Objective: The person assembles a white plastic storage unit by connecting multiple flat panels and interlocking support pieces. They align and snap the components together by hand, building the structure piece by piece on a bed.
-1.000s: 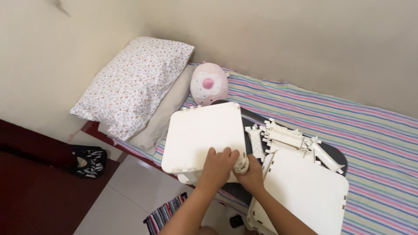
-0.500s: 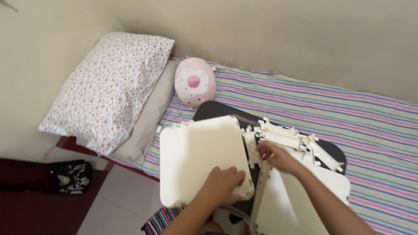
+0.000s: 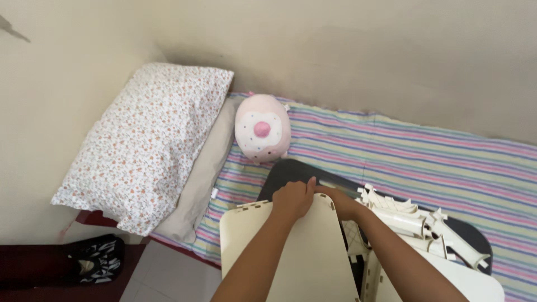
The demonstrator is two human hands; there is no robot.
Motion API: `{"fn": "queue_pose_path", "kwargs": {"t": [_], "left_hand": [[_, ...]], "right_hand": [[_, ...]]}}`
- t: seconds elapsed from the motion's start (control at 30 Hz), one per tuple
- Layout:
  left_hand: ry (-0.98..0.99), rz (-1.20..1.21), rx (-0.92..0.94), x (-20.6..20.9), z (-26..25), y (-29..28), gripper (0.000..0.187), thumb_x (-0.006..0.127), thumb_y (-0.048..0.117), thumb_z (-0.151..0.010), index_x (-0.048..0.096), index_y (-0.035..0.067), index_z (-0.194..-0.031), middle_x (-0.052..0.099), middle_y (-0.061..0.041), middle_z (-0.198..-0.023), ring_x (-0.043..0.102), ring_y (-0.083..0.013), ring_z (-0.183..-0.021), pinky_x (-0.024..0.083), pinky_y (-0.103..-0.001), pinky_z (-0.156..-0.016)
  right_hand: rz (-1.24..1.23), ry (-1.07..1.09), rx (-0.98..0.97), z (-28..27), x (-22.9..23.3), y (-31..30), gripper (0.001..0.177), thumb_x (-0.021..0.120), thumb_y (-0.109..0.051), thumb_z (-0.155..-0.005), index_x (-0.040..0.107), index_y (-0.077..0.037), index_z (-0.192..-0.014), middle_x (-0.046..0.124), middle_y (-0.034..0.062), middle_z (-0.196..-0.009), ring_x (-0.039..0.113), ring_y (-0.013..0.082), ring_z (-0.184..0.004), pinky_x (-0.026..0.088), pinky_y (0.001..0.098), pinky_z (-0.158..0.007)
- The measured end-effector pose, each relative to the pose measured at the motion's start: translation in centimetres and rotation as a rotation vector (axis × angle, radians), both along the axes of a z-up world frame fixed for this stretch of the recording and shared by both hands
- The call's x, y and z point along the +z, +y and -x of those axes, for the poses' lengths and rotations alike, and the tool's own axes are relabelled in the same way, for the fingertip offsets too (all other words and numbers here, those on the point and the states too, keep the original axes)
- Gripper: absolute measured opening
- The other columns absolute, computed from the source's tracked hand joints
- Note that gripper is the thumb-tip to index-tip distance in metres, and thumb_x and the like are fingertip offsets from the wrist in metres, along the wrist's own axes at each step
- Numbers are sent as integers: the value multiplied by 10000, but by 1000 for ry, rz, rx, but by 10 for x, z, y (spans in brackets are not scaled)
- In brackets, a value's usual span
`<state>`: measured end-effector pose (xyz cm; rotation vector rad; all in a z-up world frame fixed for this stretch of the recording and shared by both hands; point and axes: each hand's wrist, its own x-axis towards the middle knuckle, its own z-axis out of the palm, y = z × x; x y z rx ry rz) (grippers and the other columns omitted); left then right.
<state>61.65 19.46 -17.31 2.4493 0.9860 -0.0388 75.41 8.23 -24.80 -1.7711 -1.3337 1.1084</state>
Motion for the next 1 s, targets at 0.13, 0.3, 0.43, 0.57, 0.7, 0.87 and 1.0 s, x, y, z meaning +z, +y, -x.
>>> {"fn": "queue_pose_path", "kwargs": {"t": [0.13, 0.3, 0.43, 0.57, 0.7, 0.87, 1.0], "left_hand": [[0, -42, 107, -8, -5, -5, 619, 392, 472, -1063, 749, 34, -810, 726, -233, -837, 707, -437, -796, 555, -547, -755], [-105, -183, 158, 7, -10, -21, 559, 439, 369, -1031, 734, 48, -682, 715, -218, -716, 709, -405, -642, 575, -511, -625], [-193, -209, 187, 24, -21, -13, 536, 464, 346, -1016, 735, 48, -663, 721, -217, -723, 711, -403, -659, 574, -508, -644], [-75, -171, 125, 37, -27, -13, 485, 460, 319, -1010, 749, 59, -722, 736, -195, -780, 723, -401, -702, 570, -523, -665], [-47, -139, 88, 44, -31, -17, 421, 480, 304, -980, 765, 83, -761, 744, -170, -813, 732, -386, -741, 569, -519, -690], [-99, -242, 11, 48, -44, -13, 345, 517, 261, -936, 768, 105, -757, 748, -151, -796, 729, -365, -712, 564, -509, -643], [-237, -443, -59, 54, -58, -30, 377, 536, 293, -971, 753, 88, -741, 738, -162, -747, 716, -368, -657, 553, -511, -606]], "right_hand": [[107, -4, 61, -6, -21, 2, 493, 783, -196, -789, 683, -86, -1259, 769, 129, -1206, 737, 245, -1096, 557, 360, -965], [46, 134, -88, -7, -67, -3, 481, 746, -196, -849, 628, -63, -1295, 715, 119, -1245, 675, 226, -1110, 530, 361, -963], [70, 232, -156, -2, -113, -13, 538, 733, -193, -867, 554, -55, -1355, 643, 117, -1311, 602, 216, -1168, 489, 374, -994], [78, 240, -192, -13, -128, -13, 599, 719, -191, -885, 481, -47, -1416, 570, 115, -1377, 529, 206, -1226, 449, 387, -1024], [-140, 135, -152, -19, -92, -28, 729, 734, -165, -883, 356, -28, -1491, 452, 123, -1467, 414, 202, -1318, 368, 400, -1071], [4, 520, -463, -10, -6, -77, 461, 485, -298, -1026, 540, -67, -1421, 634, 117, -1288, 599, 207, -1142, 475, 392, -995], [-115, 1105, -522, 2, 55, -123, 609, 325, -483, -1078, 562, -6, -1374, 685, 152, -1265, 667, 230, -1138, 510, 403, -979]]}}
